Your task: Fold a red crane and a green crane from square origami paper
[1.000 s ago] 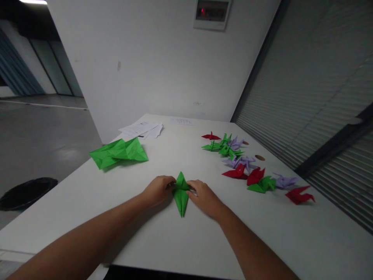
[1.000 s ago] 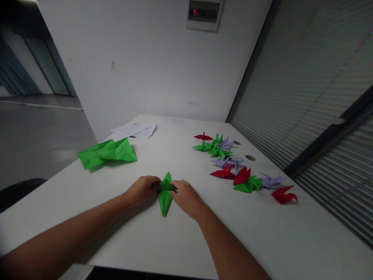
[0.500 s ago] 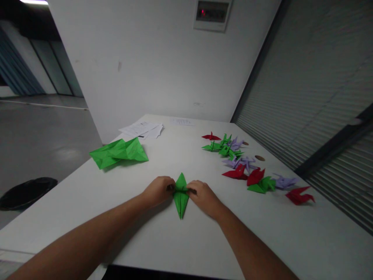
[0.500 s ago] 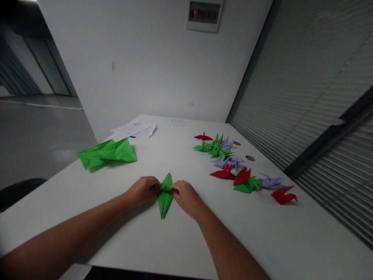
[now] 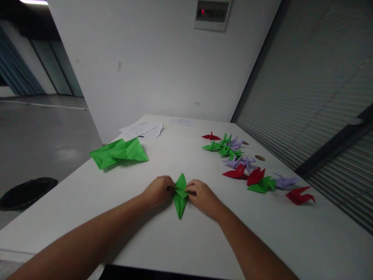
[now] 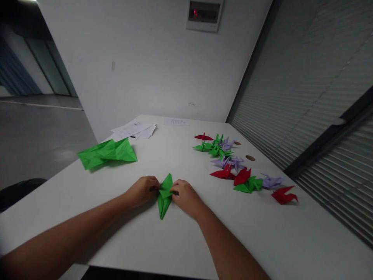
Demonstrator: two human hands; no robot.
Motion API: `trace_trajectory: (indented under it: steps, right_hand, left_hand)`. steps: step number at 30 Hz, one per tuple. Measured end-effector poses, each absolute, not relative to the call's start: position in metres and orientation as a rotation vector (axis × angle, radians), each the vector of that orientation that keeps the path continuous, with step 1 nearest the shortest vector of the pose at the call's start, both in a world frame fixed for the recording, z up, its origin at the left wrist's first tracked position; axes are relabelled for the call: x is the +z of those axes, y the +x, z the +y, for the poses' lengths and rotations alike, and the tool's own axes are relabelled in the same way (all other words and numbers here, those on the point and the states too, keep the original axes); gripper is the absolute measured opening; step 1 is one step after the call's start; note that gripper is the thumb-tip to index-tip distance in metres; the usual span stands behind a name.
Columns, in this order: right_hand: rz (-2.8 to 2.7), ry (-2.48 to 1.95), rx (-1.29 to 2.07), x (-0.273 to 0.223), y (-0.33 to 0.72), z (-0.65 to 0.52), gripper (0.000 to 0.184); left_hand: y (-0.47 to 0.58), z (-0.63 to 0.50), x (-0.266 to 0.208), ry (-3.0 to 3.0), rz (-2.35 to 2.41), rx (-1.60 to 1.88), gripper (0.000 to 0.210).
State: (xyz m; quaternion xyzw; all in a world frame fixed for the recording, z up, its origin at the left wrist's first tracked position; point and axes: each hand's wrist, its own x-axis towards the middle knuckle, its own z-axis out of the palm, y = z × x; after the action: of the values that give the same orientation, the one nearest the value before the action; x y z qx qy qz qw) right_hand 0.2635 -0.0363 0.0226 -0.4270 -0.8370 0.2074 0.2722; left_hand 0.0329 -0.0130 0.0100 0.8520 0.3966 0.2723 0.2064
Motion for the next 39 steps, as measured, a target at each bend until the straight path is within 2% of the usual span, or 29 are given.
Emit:
trace_trajectory:
  steps: [6, 12, 19, 28, 35, 39]
  right_hand:
    - [-2.185, -1.222, 0.549, 0.021, 0.262, -0.035, 0.018]
    - [-2.095, -1.192, 0.575, 0.017, 0.261, -0.034, 0.018]
    - [-1.977, -1.127, 0.577, 0.011, 0.264, -0.03, 0.021]
    - [-1.794, -1.047, 0.707, 0.005, 0.265, -0.026, 0.006]
    - [-1.65, -1.005, 0.898, 0.007, 0.263, -0.022, 0.025]
    - [-1.554, -1.008, 0.921, 0.012, 0.263, -0.025, 0.028]
  left_hand:
    - [0.034, -0.013, 0.012, 2.348, 1.164, 0.844, 0.022]
    - [0.034, -0.014, 0.012, 2.31, 1.107, 0.936, 0.027]
    - [0.036, -0.015, 0.012, 2.222, 1.056, 0.986, 0.021]
    - [0.034, -0.018, 0.015, 2.254, 0.944, 1.177, 0.02]
    - [0.034, -0.019, 0.017, 2.239, 0.874, 1.25, 0.012]
    - [0.035, -0.018, 0.017, 2.116, 0.9, 1.246, 0.006]
